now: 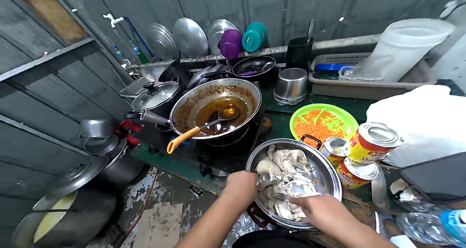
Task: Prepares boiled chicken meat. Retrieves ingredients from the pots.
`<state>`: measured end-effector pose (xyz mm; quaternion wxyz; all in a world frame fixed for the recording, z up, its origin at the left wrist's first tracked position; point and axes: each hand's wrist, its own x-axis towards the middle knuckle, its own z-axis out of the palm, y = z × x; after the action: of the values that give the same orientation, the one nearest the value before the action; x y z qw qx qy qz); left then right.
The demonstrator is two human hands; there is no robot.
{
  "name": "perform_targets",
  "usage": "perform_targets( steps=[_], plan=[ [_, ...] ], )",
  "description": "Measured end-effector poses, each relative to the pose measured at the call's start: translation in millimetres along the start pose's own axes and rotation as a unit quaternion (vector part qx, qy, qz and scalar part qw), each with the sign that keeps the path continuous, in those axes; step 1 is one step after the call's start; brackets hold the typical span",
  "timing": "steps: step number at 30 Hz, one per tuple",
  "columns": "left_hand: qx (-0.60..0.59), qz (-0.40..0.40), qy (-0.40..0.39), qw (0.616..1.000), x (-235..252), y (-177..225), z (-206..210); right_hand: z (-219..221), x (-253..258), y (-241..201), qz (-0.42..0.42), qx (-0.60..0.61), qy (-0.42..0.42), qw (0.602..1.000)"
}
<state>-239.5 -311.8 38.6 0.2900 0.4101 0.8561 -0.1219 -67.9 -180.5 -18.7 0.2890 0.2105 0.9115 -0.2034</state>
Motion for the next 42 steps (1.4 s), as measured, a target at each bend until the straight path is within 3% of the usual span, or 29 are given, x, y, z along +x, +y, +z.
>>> perform_targets(
  steps=[6,11,14,17,24,30,35,39,42],
  plan=[
    [-0.046,0.009,0.02,0.999,4.4,-4.8,6.0,-7.1,-0.4,15.1,0.056,0.014,0.039,0.998],
    [-0.049,0.015,0.027,0.998,3.1,-11.5,14.2,-21.3,-13.0,24.0,0.061,0.047,-0.005,0.997],
    [-0.035,0.025,0.024,0.999,5.0,-4.4,12.8,-25.4,-3.8,31.4,0.079,0.086,0.039,0.992],
    [-0.028,0.043,0.02,0.998,4.0,3.3,12.9,-15.8,7.5,30.8,0.084,0.051,0.039,0.994],
    [-0.065,0.035,0.012,0.997,12.0,6.7,18.3,-29.0,-22.8,32.7,0.129,-0.022,0.026,0.991],
    [-0.06,0.049,-0.008,0.997,11.0,15.0,8.3,-33.8,-30.3,28.5,0.065,0.011,-0.006,0.998],
    [0.02,0.059,-0.071,0.996,19.1,18.5,15.4,-18.6,-25.5,24.0,0.035,-0.012,-0.021,0.999],
    [0.021,0.024,-0.057,0.998,19.2,24.9,16.6,-24.9,-23.8,38.1,0.078,0.019,0.022,0.996],
    [0.002,0.032,-0.045,0.998,12.1,14.9,7.6,-26.4,-39.3,38.3,0.019,0.036,0.008,0.999]
  ],
)
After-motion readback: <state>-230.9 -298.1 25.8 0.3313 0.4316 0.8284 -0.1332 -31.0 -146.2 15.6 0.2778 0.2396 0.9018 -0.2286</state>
